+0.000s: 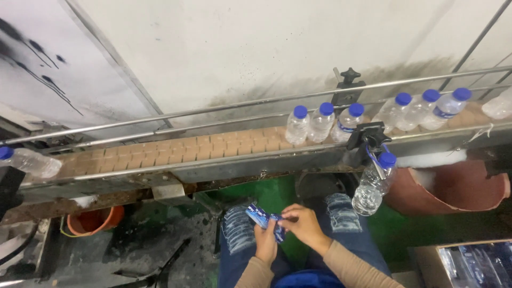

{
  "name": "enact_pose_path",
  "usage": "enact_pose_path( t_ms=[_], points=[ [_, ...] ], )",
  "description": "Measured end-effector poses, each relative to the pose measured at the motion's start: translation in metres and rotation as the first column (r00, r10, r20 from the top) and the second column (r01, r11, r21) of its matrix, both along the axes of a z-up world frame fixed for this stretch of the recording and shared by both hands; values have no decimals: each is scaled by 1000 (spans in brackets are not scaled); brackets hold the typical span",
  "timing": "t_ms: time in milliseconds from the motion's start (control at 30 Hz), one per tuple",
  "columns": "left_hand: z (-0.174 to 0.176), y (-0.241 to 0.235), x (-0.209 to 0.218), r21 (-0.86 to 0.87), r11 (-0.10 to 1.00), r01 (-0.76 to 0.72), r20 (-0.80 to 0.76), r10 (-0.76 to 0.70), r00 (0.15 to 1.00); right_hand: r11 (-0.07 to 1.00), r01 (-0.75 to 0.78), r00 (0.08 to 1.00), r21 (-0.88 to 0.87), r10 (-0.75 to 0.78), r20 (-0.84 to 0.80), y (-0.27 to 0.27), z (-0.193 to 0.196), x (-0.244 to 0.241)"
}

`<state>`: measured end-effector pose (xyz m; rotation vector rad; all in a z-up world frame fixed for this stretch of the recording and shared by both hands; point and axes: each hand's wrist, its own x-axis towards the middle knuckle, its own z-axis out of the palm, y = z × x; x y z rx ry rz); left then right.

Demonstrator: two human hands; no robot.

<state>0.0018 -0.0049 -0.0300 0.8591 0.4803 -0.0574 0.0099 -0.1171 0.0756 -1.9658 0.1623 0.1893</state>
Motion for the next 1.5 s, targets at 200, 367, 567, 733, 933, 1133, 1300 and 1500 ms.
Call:
enact_pose_path(
  t_ms=[200, 367, 567, 733, 933, 1133, 1300, 1500],
  points=[
    [38, -1, -1, 7, 986, 167, -17, -167, 986, 583, -81, 948, 808, 295, -118, -12, 39, 6],
    [39, 4, -4, 54, 950, 306, 104, -310, 945, 970, 157, 979, 187, -177, 99, -46, 123, 57],
    [42, 5, -1, 99, 923, 371, 73, -379, 923, 618, 334, 851, -712, 127, 510, -134, 207, 120],
    [48, 5, 0, 184, 900, 395, 59, -412, 909, 270, 89, 963, -959, 223, 153, -166, 219, 159],
    [34, 5, 1, 196, 883, 425, 81, -447, 891, 293, -326, 939, -899, -7, -343, -177, 226, 182],
    [39, 8, -1, 214, 874, 436, -4, -446, 895, 135, -419, 892, -898, -123, -435, -199, 225, 166],
    [39, 0, -7, 35, 852, 523, -40, -522, 852, 684, 353, 878, -639, -7, 478, -146, 213, 88],
    [67, -4, -47, -124, 584, 802, -60, -812, 581, 830, -543, 837, -130, 547, -7, -53, 95, -9]
  ],
)
